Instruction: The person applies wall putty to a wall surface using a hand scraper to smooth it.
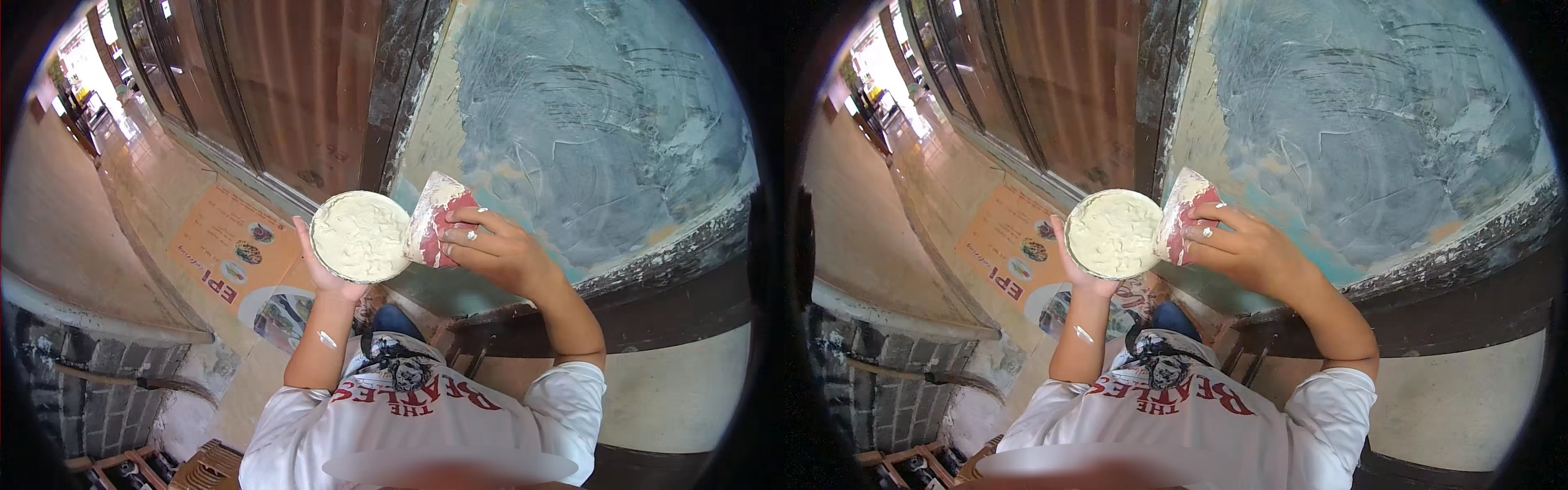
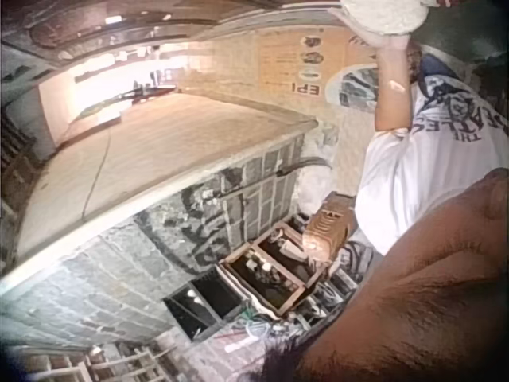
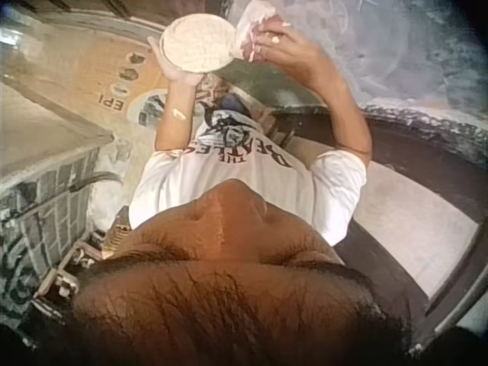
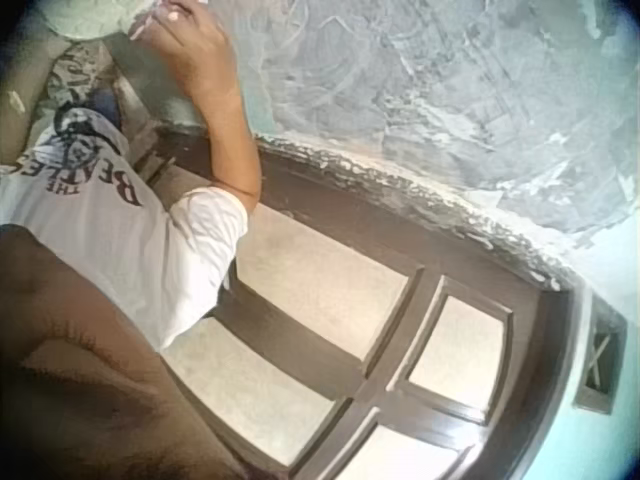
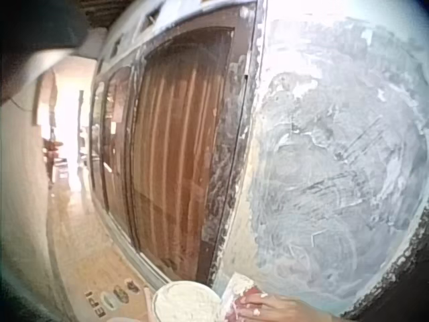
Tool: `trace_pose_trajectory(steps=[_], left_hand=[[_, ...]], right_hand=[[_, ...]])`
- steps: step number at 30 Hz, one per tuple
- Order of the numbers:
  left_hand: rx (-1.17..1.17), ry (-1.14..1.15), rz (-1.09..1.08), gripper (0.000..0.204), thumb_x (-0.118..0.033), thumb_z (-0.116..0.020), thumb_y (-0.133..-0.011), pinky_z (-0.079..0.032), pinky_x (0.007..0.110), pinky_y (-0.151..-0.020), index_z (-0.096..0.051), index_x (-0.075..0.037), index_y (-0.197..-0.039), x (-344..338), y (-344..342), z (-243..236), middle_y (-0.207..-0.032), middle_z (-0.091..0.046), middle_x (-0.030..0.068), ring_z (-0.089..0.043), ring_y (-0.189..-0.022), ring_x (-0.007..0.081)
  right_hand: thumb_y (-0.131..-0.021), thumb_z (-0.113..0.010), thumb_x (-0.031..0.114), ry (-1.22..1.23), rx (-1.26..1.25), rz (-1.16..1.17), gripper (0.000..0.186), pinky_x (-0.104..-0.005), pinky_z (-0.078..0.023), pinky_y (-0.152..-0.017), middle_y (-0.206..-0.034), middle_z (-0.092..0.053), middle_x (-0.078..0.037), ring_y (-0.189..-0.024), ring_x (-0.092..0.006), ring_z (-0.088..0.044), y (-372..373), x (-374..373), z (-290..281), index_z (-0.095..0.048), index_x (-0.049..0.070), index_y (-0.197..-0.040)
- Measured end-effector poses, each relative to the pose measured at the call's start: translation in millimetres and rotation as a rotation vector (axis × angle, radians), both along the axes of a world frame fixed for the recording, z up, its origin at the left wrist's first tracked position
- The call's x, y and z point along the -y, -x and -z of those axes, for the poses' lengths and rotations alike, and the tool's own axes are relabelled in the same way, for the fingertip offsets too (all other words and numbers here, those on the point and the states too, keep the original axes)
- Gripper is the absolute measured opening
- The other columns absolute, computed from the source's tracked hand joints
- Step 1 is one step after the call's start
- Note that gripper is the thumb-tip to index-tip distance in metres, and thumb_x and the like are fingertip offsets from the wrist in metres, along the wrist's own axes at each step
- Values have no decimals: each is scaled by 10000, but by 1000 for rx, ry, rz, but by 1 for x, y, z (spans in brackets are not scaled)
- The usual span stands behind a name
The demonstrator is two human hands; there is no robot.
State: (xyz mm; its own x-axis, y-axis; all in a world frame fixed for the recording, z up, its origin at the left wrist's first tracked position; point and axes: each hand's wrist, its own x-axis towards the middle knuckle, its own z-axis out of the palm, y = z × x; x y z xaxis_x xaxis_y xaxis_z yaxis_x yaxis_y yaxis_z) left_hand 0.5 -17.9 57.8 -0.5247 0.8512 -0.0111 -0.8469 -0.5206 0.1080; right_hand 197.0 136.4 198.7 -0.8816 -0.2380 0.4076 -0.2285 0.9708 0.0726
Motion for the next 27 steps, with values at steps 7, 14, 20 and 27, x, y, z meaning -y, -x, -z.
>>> trace_pose_trajectory(steps=[7,14,20,27], left_hand=[[2,-16,9,913,-805,-331,-940,-436,572,-1103,-543,-56,-1418,1,0,2,-1450,-553,186,-543,-1308,401],[18,56,-29,878,-759,-333,-970,-428,576,-1107,-535,-40,-1432,-2,-5,3,-1472,-535,204,-532,-1312,420],[29,-17,-11,893,-777,-338,-958,-437,564,-1102,-551,-40,-1413,-7,-5,7,-1447,-558,192,-544,-1303,404],[16,36,-17,899,-793,-337,-947,-443,566,-1096,-550,-57,-1416,-5,-8,7,-1443,-563,175,-548,-1303,395]], right_hand=[[-791,-690,124,14,39,17,230,-405,-552,-934,-1160,-681,7,-1186,-251,-620,-2,2,-3,-712,145,-1019],[-753,-751,97,42,-16,-25,200,-385,-581,-886,-1110,-718,-17,-1126,-262,-666,3,5,-3,-711,91,-949],[-794,-677,104,36,28,-39,239,-394,-558,-931,-1161,-678,7,-1185,-252,-620,5,4,0,-700,151,-1027],[-785,-673,114,69,-34,-42,227,-394,-560,-908,-1154,-683,12,-1168,-248,-621,7,3,-2,-698,153,-1007]])
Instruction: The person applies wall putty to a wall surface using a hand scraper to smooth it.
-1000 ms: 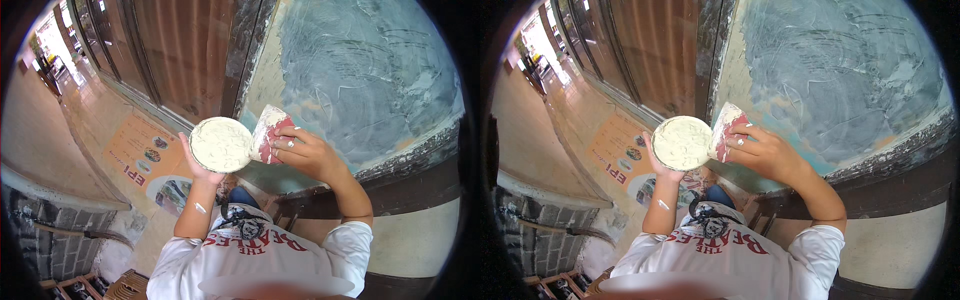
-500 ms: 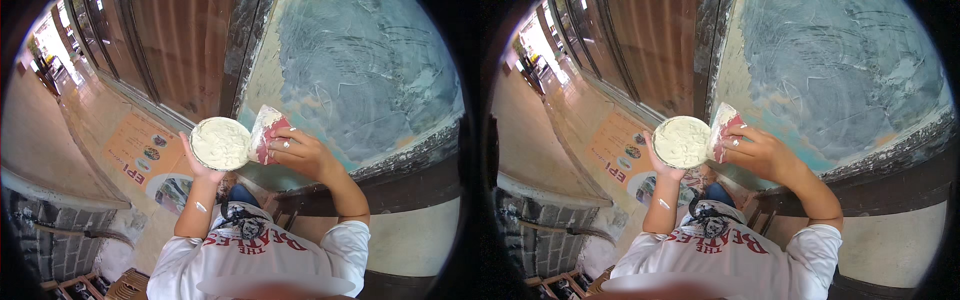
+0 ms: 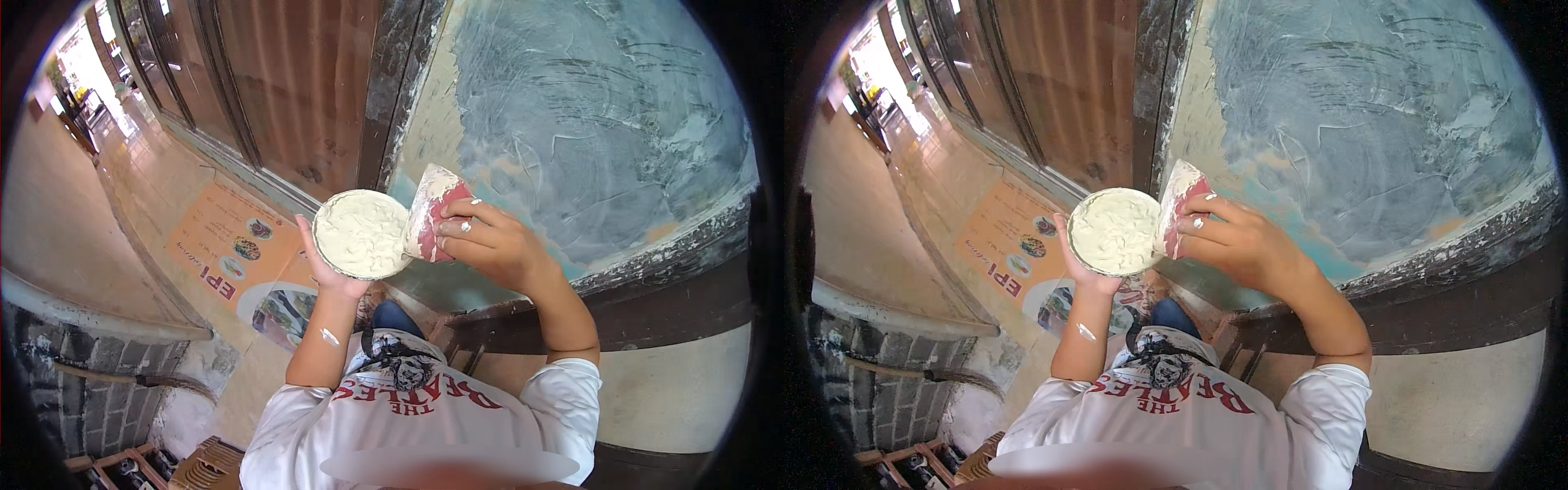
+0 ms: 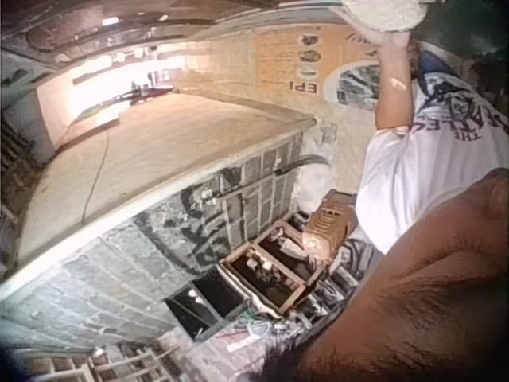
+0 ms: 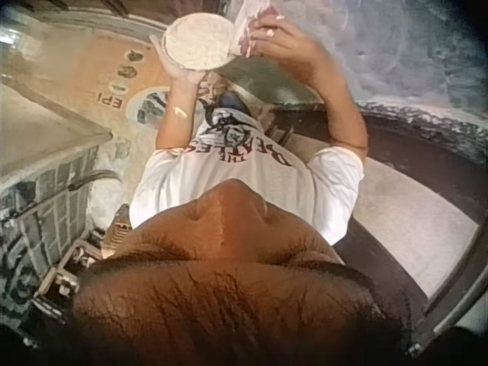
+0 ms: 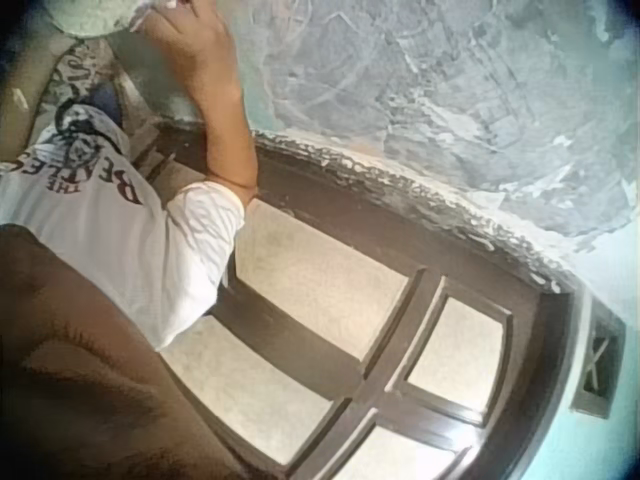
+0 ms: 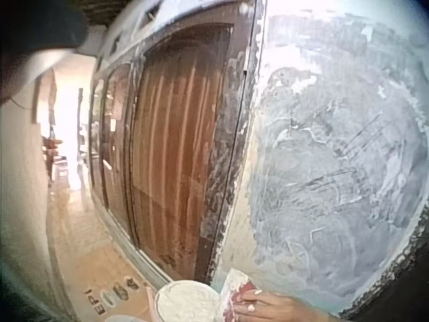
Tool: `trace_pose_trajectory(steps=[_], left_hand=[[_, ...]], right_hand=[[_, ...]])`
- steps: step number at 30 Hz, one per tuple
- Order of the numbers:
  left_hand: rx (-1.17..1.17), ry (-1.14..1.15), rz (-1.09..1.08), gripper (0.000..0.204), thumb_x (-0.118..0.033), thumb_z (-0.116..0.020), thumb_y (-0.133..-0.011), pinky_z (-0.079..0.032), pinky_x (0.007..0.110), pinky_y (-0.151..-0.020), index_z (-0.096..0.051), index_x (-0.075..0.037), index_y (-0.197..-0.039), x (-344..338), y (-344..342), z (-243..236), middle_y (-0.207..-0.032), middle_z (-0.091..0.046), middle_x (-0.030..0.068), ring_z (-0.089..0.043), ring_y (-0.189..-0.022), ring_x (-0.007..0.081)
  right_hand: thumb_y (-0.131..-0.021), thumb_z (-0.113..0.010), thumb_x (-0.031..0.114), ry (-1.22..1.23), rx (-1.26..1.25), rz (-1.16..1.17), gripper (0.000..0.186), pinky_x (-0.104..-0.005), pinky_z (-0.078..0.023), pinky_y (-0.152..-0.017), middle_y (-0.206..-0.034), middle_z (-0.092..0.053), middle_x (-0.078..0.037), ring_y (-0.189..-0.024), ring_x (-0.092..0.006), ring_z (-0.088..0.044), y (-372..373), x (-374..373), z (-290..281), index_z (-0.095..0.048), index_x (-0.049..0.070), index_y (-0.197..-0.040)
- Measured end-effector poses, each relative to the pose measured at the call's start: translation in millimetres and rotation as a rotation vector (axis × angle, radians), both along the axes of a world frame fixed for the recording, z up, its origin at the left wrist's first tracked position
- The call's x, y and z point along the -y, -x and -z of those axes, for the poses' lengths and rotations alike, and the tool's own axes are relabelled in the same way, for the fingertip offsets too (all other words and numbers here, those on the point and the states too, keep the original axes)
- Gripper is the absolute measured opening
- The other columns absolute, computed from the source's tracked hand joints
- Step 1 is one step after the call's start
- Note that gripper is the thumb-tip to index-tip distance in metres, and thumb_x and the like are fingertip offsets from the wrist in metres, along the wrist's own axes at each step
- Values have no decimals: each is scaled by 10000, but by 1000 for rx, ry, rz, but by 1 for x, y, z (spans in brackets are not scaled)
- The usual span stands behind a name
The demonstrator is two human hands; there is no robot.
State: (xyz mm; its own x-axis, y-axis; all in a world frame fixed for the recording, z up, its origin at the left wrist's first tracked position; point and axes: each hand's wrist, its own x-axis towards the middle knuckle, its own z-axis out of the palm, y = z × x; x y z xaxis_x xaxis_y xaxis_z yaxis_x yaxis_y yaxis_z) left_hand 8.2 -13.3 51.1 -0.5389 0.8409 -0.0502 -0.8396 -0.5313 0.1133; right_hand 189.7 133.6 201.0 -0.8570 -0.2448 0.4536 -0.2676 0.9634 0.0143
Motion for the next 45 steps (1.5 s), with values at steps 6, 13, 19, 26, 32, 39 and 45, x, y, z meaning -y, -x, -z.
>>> trace_pose_trajectory(steps=[6,13,19,26,32,39,45], left_hand=[[19,-25,1,889,-765,-332,-968,-449,569,-1091,-546,-28,-1417,-2,2,3,-1449,-556,207,-556,-1290,414],[-3,-165,59,889,-764,-315,-972,-425,578,-1111,-541,-34,-1427,-3,5,10,-1468,-541,206,-534,-1317,417],[21,-208,83,942,-813,-296,-939,-400,610,-1120,-505,-59,-1464,-3,3,7,-1507,-499,200,-500,-1348,431],[55,-126,103,941,-822,-322,-922,-320,764,-1080,-470,-96,-1502,-4,0,8,-1557,-439,199,-439,-1379,485],[58,-212,129,927,-831,-341,-910,-276,850,-1026,-483,-128,-1497,1,4,19,-1572,-419,180,-420,-1383,495],[71,-169,66,922,-827,-321,-917,-267,878,-1002,-466,-133,-1506,5,10,23,-1581,-405,177,-406,-1388,503],[38,-62,19,931,-833,-319,-914,-272,881,-995,-457,-132,-1511,2,11,21,-1587,-390,184,-399,-1388,513]], right_hand=[[-783,-674,107,-23,53,44,228,-393,-557,-914,-1141,-690,13,-1157,-248,-630,-5,4,-4,-704,150,-1005],[-734,-720,44,-32,18,96,266,-383,-573,-885,-1128,-713,-13,-1141,-259,-646,-9,2,-15,-729,113,-991],[-660,-725,-72,31,-83,80,373,-393,-576,-861,-1099,-725,-74,-1086,-319,-666,-7,-14,-7,-720,43,-1015],[-724,-690,-124,203,-325,237,284,-370,-557,-752,-904,-729,-113,-851,-325,-691,-5,-41,21,-726,6,-974],[-902,-713,55,568,-471,728,153,-337,-541,-716,-924,-734,-148,-802,-270,-700,-15,-98,49,-730,-7,-1041],[-931,-702,157,474,-344,830,173,-385,-539,-754,-975,-740,-171,-860,-336,-712,-5,-120,83,-740,48,-1059],[-937,-674,201,259,-353,931,190,-442,-527,-833,-1030,-737,-135,-965,-363,-677,4,-126,100,-736,83,-1072]])
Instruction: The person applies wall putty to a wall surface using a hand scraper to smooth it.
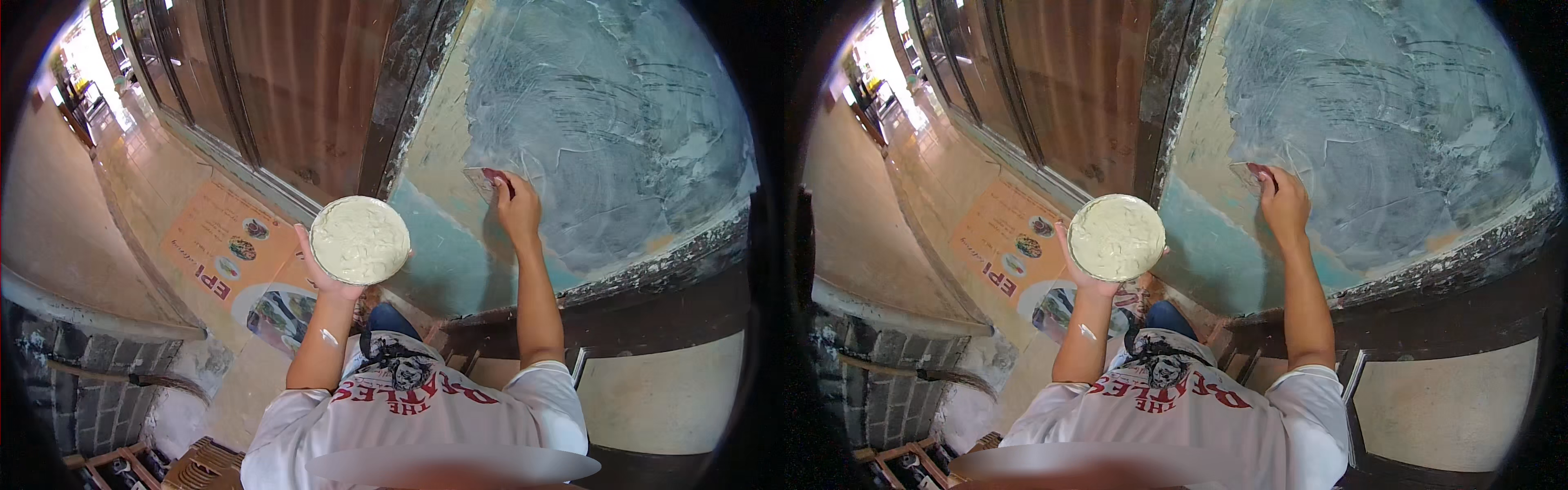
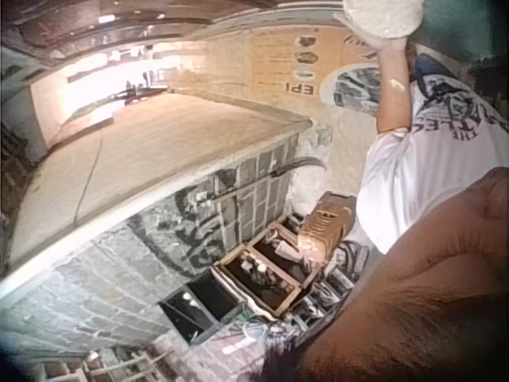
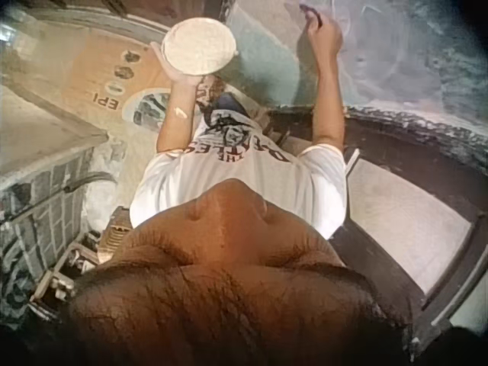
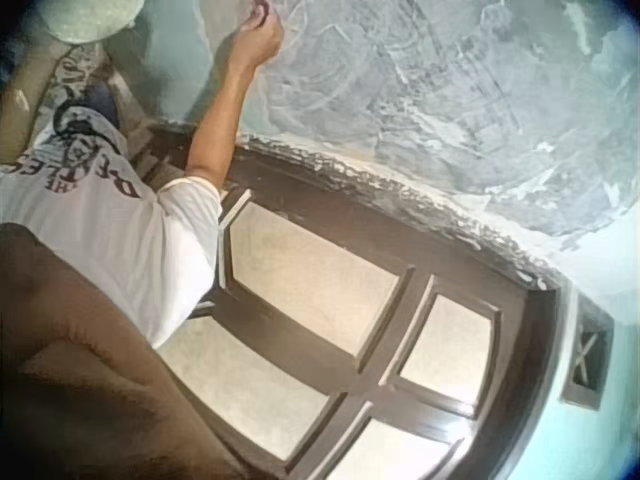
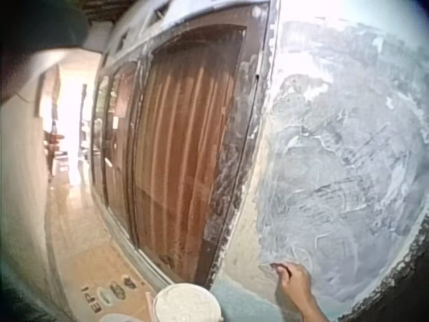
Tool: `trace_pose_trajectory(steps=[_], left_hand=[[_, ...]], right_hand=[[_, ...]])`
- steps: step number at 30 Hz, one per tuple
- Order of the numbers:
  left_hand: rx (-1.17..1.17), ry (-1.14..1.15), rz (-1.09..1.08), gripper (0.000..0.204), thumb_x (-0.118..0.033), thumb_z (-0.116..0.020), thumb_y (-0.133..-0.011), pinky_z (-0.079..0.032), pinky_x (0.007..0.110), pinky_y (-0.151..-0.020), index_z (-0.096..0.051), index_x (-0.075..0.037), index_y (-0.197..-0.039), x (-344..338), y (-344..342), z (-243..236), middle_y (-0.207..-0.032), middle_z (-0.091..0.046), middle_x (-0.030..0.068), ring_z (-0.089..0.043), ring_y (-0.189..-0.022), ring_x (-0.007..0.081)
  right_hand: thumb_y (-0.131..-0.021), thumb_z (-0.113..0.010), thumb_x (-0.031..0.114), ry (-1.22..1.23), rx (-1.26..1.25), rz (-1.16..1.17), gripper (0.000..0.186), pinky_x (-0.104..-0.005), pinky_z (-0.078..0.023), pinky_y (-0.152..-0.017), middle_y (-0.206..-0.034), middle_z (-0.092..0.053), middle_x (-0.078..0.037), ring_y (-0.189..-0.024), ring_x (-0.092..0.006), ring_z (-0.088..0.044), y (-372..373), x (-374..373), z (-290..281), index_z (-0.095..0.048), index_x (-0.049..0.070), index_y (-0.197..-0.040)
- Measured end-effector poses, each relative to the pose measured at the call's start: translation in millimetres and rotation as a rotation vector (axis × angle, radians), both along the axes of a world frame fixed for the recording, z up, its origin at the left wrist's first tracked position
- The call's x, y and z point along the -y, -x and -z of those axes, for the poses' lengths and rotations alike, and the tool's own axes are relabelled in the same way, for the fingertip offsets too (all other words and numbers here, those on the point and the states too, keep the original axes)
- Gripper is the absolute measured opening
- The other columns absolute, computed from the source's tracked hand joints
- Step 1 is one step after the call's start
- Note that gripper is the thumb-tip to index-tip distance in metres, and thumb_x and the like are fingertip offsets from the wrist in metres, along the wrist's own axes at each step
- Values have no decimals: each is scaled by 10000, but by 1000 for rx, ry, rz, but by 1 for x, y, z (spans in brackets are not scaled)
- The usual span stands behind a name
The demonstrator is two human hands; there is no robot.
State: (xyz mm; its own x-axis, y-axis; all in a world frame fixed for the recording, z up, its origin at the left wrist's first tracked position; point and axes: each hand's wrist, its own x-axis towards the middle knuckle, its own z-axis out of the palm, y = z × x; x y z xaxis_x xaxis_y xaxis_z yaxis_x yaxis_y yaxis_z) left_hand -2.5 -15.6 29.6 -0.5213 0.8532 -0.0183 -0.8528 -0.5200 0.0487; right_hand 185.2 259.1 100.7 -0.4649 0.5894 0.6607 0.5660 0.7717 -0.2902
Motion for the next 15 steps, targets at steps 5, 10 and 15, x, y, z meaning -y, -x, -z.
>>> trace_pose_trajectory(steps=[5,10,15], left_hand=[[1,10,-18,932,-829,-322,-916,-275,874,-1003,-450,-127,-1516,-3,5,10,-1591,-383,185,-397,-1389,512],[1,17,-40,929,-822,-325,-920,-287,863,-1007,-453,-119,-1514,-3,3,7,-1584,-396,187,-409,-1381,510],[9,36,-59,933,-821,-329,-921,-326,823,-1024,-466,-104,-1501,-6,4,14,-1561,-427,198,-438,-1363,503]], right_hand=[[-937,-677,202,-21,-52,-14,194,-442,-528,-829,-1032,-738,-129,-953,-359,-678,-2,0,-2,-730,72,-1070],[-938,-675,182,-33,-26,-46,184,-430,-529,-821,-1021,-738,-125,-947,-348,-680,-1,8,2,-727,62,-1068],[-936,-675,178,-122,-22,-33,161,-426,-533,-808,-1011,-741,-115,-926,-341,-679,4,10,-3,-731,68,-1041]])
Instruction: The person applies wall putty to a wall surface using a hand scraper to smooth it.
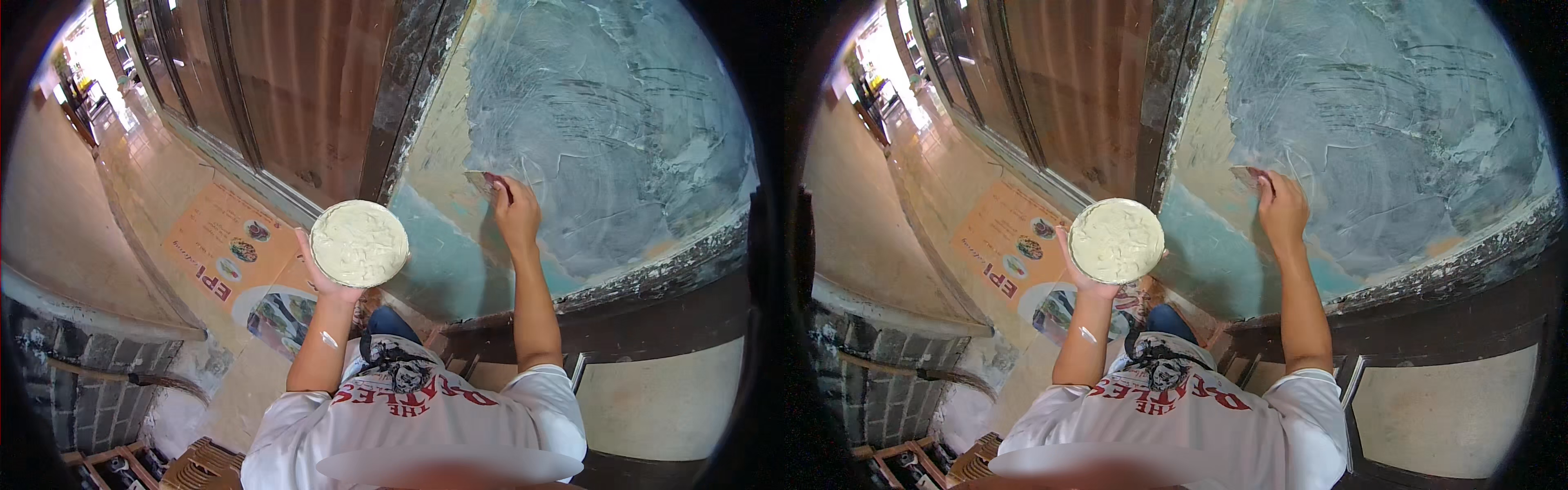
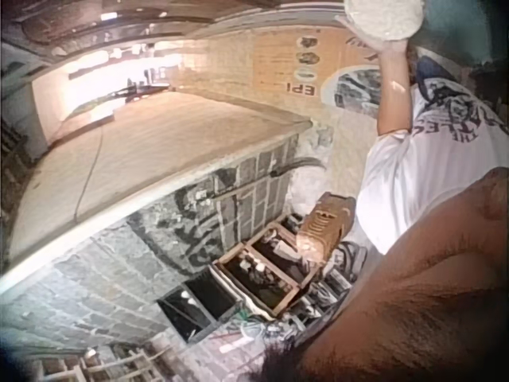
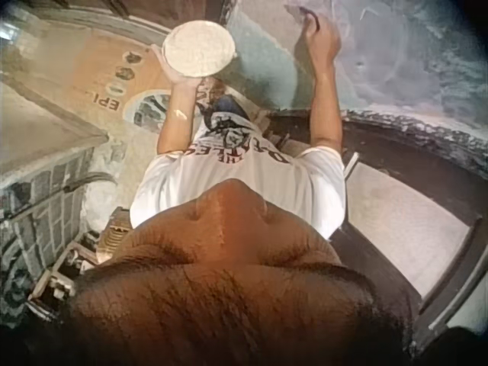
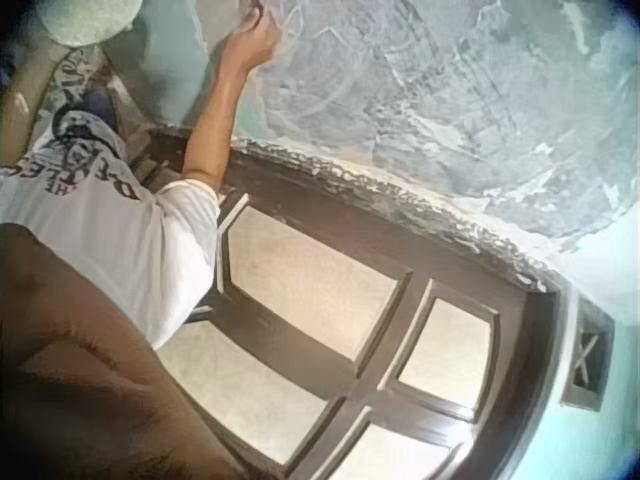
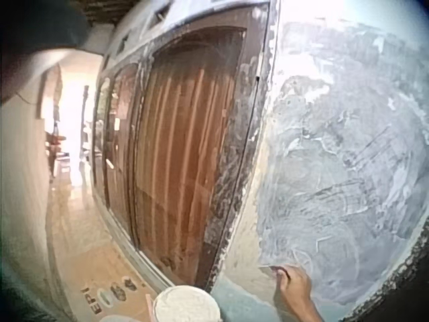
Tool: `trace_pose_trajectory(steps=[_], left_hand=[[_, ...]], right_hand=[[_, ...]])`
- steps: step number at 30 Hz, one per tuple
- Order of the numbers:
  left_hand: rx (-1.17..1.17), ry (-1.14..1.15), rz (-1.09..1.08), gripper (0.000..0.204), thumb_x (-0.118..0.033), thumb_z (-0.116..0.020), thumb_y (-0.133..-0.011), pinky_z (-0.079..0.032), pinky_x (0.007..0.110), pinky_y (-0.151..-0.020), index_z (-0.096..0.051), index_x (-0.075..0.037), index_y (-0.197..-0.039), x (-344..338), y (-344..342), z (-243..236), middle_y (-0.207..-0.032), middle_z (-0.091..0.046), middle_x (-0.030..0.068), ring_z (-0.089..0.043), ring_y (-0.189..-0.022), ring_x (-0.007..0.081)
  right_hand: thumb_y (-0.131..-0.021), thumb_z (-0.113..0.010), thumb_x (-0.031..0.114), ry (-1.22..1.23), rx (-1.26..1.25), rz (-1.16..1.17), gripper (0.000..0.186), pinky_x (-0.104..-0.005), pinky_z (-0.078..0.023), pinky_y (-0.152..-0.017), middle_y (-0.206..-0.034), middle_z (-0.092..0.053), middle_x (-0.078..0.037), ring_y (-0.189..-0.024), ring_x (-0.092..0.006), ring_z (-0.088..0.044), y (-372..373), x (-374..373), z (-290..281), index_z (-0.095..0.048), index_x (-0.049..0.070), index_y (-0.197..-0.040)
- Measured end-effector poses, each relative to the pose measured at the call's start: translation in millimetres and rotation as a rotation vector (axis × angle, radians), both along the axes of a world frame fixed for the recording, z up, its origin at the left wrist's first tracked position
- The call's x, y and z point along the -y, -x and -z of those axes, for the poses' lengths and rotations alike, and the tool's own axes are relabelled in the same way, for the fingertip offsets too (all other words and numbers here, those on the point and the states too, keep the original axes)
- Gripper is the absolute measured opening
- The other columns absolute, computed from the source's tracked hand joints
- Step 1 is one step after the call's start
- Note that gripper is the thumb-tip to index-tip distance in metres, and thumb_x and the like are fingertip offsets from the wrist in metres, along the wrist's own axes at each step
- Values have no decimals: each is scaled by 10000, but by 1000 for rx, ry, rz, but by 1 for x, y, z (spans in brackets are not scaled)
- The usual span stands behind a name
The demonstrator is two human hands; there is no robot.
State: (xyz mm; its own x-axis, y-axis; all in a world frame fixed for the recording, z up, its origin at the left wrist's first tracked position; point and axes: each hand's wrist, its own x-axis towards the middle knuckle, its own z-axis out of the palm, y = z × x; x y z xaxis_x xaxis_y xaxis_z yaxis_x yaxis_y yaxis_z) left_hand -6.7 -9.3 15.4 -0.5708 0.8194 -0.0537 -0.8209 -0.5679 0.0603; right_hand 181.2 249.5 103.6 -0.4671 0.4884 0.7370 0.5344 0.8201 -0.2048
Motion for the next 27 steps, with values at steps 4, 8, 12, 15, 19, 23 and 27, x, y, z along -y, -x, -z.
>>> trace_pose_trajectory(steps=[4,8,12,15,19,23,27], left_hand=[[16,35,-4,928,-825,-318,-923,-329,812,-1030,-469,-112,-1499,3,-2,-2,-1562,-431,186,-436,-1372,491],[5,19,17,932,-833,-311,-918,-316,824,-1028,-459,-127,-1508,2,-5,-4,-1570,-422,175,-424,-1386,482],[3,-45,64,933,-832,-310,-918,-300,840,-1024,-454,-127,-1512,5,-5,-5,-1582,-402,175,-410,-1392,488],[-1,3,8,927,-826,-310,-919,-280,860,-1015,-453,-130,-1514,5,-3,2,-1586,-392,180,-401,-1394,497],[-16,-138,69,927,-825,-314,-921,-302,834,-1030,-458,-124,-1510,10,-6,-1,-1584,-396,182,-404,-1394,494],[21,-62,62,924,-823,-318,-921,-299,828,-1039,-460,-124,-1509,10,-7,-9,-1588,-393,180,-399,-1400,493],[12,2,3,923,-819,-319,-923,-303,827,-1038,-457,-121,-1511,10,-4,2,-1584,-401,178,-406,-1397,492]], right_hand=[[-939,-670,177,56,-33,-2,162,-425,-537,-801,-1017,-743,-111,-924,-332,-682,-2,1,-6,-731,72,-1045],[-940,-670,187,73,30,29,163,-425,-538,-809,-1007,-745,-112,-944,-327,-688,-2,-2,12,-734,79,-1045],[-943,-656,193,28,-2,56,176,-441,-534,-810,-1026,-743,-118,-953,-350,-684,2,-1,1,-732,81,-1056],[-945,-650,182,45,-51,41,174,-444,-532,-811,-1022,-740,-125,-943,-357,-681,1,-2,-4,-732,80,-1060],[-948,-653,192,84,-12,9,176,-443,-536,-815,-1035,-743,-123,-950,-356,-687,-2,0,5,-733,87,-1064],[-948,-666,211,42,12,63,180,-446,-539,-806,-1037,-744,-121,-945,-350,-688,-2,-5,10,-735,87,-1058],[-948,-668,215,99,-69,69,191,-442,-536,-802,-1038,-741,-128,-947,-354,-686,-3,-3,-9,-736,79,-1063]])
